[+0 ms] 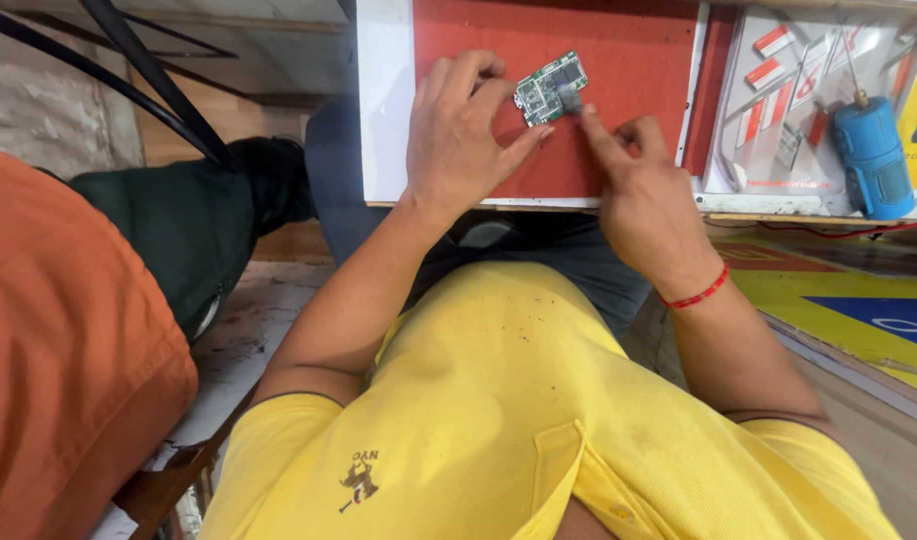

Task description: The person uses a blue electric screwdriver to remove screws from a blue smartphone. After disassembling the phone, they place a small circuit board on a red mat and use a purple tool to scrape or clean its surface. Finally, they use a hot air gun to heat the circuit board.

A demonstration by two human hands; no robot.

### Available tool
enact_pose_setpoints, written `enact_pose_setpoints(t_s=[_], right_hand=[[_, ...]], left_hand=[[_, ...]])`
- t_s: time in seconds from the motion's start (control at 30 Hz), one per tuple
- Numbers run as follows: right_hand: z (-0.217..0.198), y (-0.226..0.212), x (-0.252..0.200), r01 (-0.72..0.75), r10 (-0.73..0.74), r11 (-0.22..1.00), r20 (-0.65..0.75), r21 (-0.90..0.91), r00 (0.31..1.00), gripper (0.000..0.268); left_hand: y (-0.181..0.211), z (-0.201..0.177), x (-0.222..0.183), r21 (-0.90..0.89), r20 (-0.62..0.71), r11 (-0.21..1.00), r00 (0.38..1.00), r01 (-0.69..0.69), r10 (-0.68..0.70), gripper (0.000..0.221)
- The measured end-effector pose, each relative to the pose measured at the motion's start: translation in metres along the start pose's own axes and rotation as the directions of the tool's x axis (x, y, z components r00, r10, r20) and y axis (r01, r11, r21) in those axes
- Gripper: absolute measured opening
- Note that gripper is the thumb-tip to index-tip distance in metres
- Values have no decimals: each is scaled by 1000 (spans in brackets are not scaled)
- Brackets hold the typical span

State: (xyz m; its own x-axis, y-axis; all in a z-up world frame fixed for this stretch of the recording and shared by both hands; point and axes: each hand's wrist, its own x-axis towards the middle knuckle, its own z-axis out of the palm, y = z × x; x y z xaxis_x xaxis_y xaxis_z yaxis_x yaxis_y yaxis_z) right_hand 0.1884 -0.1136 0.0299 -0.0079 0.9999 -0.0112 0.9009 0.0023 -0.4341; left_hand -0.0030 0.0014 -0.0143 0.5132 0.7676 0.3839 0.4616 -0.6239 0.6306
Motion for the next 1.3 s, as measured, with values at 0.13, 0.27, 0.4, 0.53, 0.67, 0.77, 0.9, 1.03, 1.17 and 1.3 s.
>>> enact_pose_setpoints(t_s=[0.13, 0.27, 0.4, 0.53, 0.67, 0.77, 0.9, 1.03, 1.17, 1.3], right_hand=[[7, 9, 25, -17, 21, 999, -88, 46, 996, 53], [5, 6, 24, 47, -47, 998, 13, -40, 999, 55], [2, 8, 17, 32, -40, 993, -63, -117, 997, 53], [4, 9, 14, 99, -105, 990, -54, -98, 993, 51], [-4, 12, 23, 115, -125, 986, -79, -117, 989, 54], [0, 2, 14, 117, -117, 988, 4, -102, 993, 56], [3, 11, 21, 104, -112, 990, -94, -93, 989, 54], [5, 11, 23, 60, -71, 991, -88, -119, 994, 56], [2, 3, 17, 123, -120, 986, 35, -115, 992, 60], [-5, 4, 22, 29, -35, 993, -46, -113, 998, 54]], left_hand=[[-4, 3, 2, -13, -8, 1000, 1000, -14, 14, 44], [-1, 2, 2, -23, -9, 999, 1000, -30, 29, 48], [-3, 2, 1, -27, -10, 999, 1000, -29, 29, 50], [-4, 0, -3, -31, -13, 997, 998, -68, 67, 49], [-4, 1, -3, -27, -27, 999, 999, -36, 36, 46], [-4, 0, -3, -7, -12, 999, 999, -38, 38, 45], [-2, 1, -2, -1, 1, 1000, 1000, -24, 24, 46], [-4, -1, -2, 0, -5, 999, 999, -42, 42, 47], [-3, -2, -2, 6, -17, 998, 998, -59, 59, 47], [-1, -1, 0, -9, -13, 999, 999, -46, 46, 46]])
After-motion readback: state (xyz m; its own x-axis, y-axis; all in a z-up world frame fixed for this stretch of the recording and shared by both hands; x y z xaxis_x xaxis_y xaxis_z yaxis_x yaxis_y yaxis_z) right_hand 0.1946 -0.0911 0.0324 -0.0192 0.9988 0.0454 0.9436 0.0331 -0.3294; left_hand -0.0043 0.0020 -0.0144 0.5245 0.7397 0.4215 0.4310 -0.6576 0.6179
